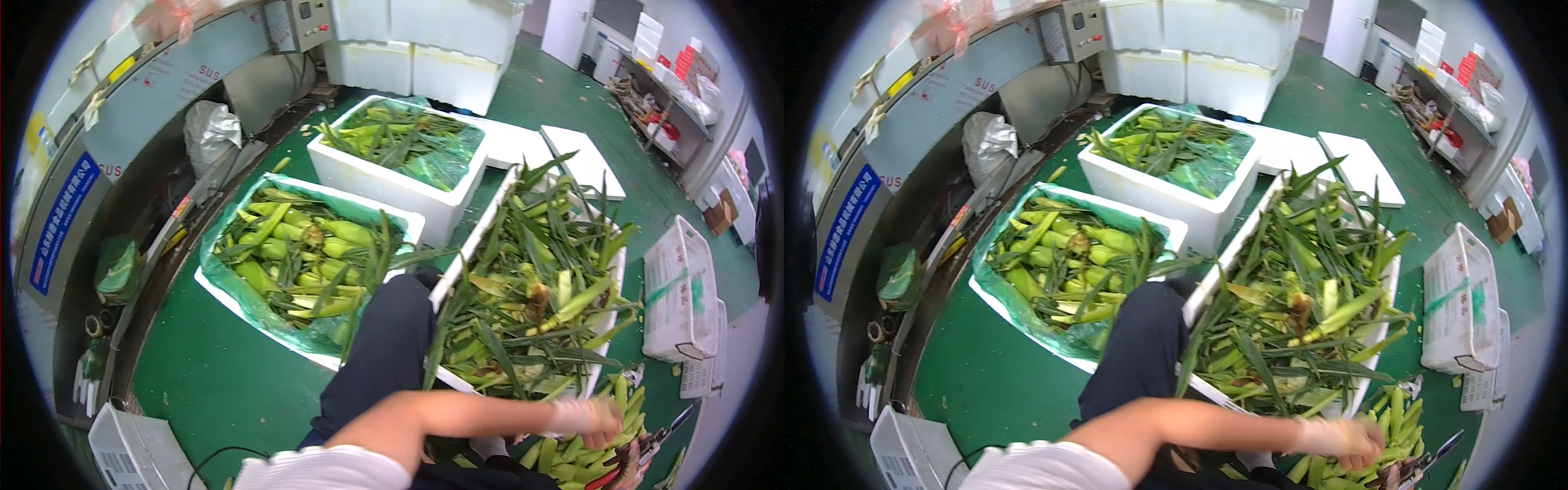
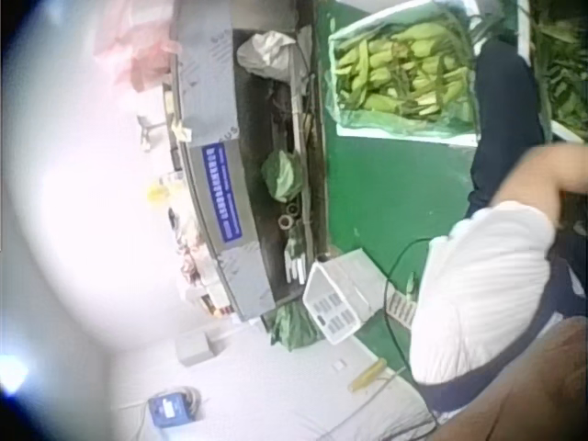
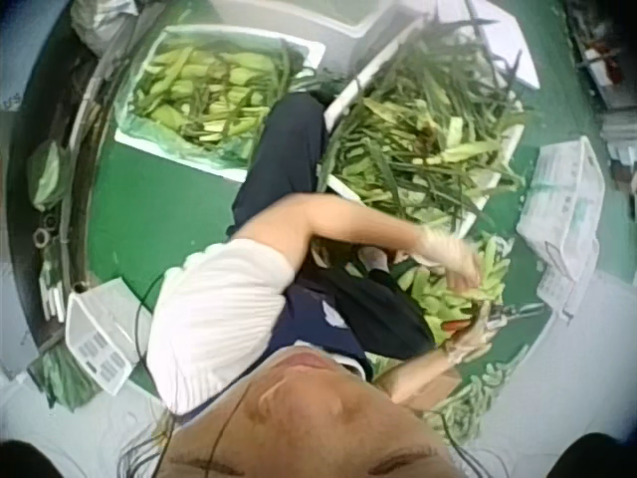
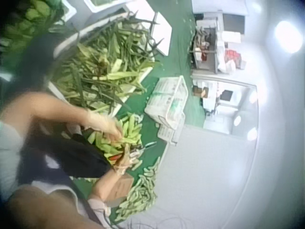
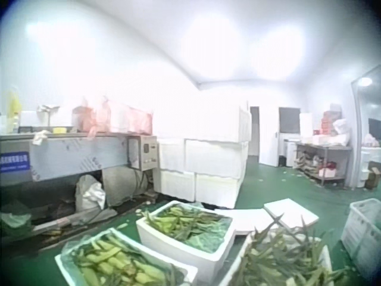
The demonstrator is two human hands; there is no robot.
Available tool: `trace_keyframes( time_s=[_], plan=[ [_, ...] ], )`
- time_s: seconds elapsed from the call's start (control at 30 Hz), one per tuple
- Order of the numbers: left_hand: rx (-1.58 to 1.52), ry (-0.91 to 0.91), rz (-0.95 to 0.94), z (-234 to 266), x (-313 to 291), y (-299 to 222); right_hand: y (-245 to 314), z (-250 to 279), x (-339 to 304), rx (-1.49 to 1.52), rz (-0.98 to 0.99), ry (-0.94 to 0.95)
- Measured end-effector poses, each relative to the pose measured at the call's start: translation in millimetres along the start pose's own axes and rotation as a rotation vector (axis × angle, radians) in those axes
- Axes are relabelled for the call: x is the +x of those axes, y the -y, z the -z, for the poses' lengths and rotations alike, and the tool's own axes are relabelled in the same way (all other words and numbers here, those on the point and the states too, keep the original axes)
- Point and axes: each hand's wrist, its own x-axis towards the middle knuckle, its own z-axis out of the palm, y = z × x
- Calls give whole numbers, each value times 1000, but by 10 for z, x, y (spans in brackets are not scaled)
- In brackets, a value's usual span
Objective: The person moves large foam boxes and then uses shears to trim the stalks off corn cobs before placing the corn into plastic-lined boxes.
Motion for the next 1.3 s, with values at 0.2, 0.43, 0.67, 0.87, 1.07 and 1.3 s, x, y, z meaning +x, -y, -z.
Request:
trace_keyframes(
  time_s=[0.2, 0.43, 0.67, 0.87, 1.07, 1.3],
  plan=[
    [1102, -1622, -146, 2034, -3379, -1322, 66, -914, -222, 114, -331, 18],
    [1791, -1578, 858, 3283, -5972, -856, -293, -1422, -109, -364, -255, 232],
    [1891, -1218, 1053, 3152, -5807, -1128, -275, -1831, -156, -875, -203, 398],
    [1976, -1301, 763, 2840, -5572, -1276, -61, -1881, -220, -490, 173, 515],
    [1728, -1735, 411, 2781, -5246, -1922, -294, -1763, -326, -371, 37, 575],
    [2048, -1452, 1009, 3258, -5624, -856, -588, -1600, -539, -553, 352, 434]
  ],
)
